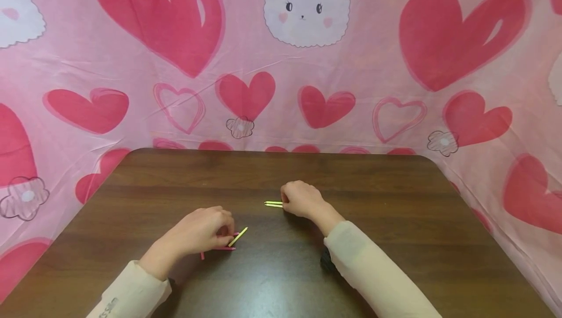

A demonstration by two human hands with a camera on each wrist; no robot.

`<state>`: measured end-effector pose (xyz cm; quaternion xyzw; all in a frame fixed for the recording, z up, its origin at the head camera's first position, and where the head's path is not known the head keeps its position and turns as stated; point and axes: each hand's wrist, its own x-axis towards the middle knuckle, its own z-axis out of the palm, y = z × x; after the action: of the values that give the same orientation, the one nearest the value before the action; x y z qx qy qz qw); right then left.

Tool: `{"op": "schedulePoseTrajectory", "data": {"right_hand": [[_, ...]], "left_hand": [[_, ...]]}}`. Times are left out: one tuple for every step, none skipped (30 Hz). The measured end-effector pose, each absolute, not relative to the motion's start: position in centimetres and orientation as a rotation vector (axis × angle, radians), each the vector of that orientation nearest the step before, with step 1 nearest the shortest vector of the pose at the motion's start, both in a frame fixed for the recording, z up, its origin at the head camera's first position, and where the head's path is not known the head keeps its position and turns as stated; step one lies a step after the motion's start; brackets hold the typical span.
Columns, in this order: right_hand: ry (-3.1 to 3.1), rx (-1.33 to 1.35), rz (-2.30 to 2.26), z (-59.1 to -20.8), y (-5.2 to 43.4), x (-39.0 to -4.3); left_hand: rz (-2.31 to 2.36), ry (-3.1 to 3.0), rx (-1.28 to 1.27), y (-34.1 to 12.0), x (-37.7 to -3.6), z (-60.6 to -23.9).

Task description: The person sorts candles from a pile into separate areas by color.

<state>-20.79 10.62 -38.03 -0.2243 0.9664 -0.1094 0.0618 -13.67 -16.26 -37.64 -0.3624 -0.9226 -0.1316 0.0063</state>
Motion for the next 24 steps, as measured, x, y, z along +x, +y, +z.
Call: {"op": "schedulePoseTrajectory", "data": {"right_hand": [[2.924, -0.680, -0.332, -38.0, 10.7, -20.8], [2.924, -0.681, -0.335, -38.0, 10.7, -20.7], [2.924, -0.682, -0.337, -38.0, 10.8, -20.7], [2.925, -0.682, -0.340, -37.9, 10.9, -20.7], [2.924, -0.681, -0.344, -37.9, 11.0, -20.7], [2.924, -0.677, -0.345, -37.8, 11.1, -20.7], [2.922, -0.675, -0.349, -37.8, 11.2, -20.7], [2.920, -0.672, -0.357, -37.7, 11.3, -20.7], [2.918, -0.670, -0.364, -37.7, 11.4, -20.6], [2.918, -0.668, -0.370, -37.6, 11.5, -20.6], [2.918, -0.666, -0.376, -37.5, 11.6, -20.5], [2.918, -0.663, -0.386, -37.4, 11.6, -20.4], [2.920, -0.663, -0.396, -37.3, 11.7, -20.3], [2.923, -0.663, -0.403, -37.2, 11.8, -20.2], [2.926, -0.663, -0.407, -37.2, 11.8, -20.1], [2.931, -0.664, -0.411, -37.1, 11.9, -20.0], [2.935, -0.666, -0.416, -37.1, 11.9, -19.9], [2.939, -0.667, -0.420, -37.0, 12.0, -19.8], [2.944, -0.670, -0.420, -37.0, 12.0, -19.6], [2.949, -0.673, -0.422, -37.0, 12.1, -19.4], [2.951, -0.676, -0.428, -36.9, 12.1, -19.3], [2.954, -0.681, -0.433, -36.9, 12.2, -19.1], [2.956, -0.687, -0.437, -36.9, 12.2, -18.9], [2.957, -0.691, -0.440, -36.8, 12.2, -18.7]], "left_hand": [[-0.414, -2.889, -1.133, -16.2, -13.7, -37.6], [-0.412, -2.886, -1.134, -16.3, -13.7, -37.6], [-0.411, -2.886, -1.131, -16.3, -13.7, -37.5], [-0.410, -2.886, -1.128, -16.3, -13.7, -37.5], [-0.409, -2.886, -1.125, -16.3, -13.7, -37.5], [-0.410, -2.889, -1.124, -16.3, -13.7, -37.5], [-0.410, -2.891, -1.126, -16.3, -13.7, -37.6], [-0.409, -2.893, -1.128, -16.3, -13.7, -37.6], [-0.411, -2.896, -1.131, -16.3, -13.7, -37.7], [-0.410, -2.898, -1.136, -16.3, -13.8, -37.7], [-0.404, -2.899, -1.140, -16.2, -13.8, -37.8], [-0.398, -2.899, -1.144, -16.2, -13.8, -37.8], [-0.392, -2.897, -1.152, -16.2, -13.9, -37.9], [-0.383, -2.893, -1.158, -16.1, -13.9, -38.0], [-0.374, -2.890, -1.163, -16.1, -13.9, -38.0], [-0.365, -2.887, -1.167, -16.1, -13.9, -38.1], [-0.358, -2.885, -1.171, -16.0, -13.9, -38.1], [-0.352, -2.883, -1.174, -16.0, -14.0, -38.2], [-0.346, -2.882, -1.177, -15.9, -14.0, -38.2], [-0.338, -2.883, -1.177, -15.9, -14.0, -38.3], [-0.333, -2.885, -1.178, -15.8, -14.1, -38.3], [-0.328, -2.886, -1.179, -15.8, -14.1, -38.3], [-0.322, -2.888, -1.179, -15.7, -14.1, -38.3], [-0.319, -2.890, -1.179, -15.6, -14.2, -38.3]]}}
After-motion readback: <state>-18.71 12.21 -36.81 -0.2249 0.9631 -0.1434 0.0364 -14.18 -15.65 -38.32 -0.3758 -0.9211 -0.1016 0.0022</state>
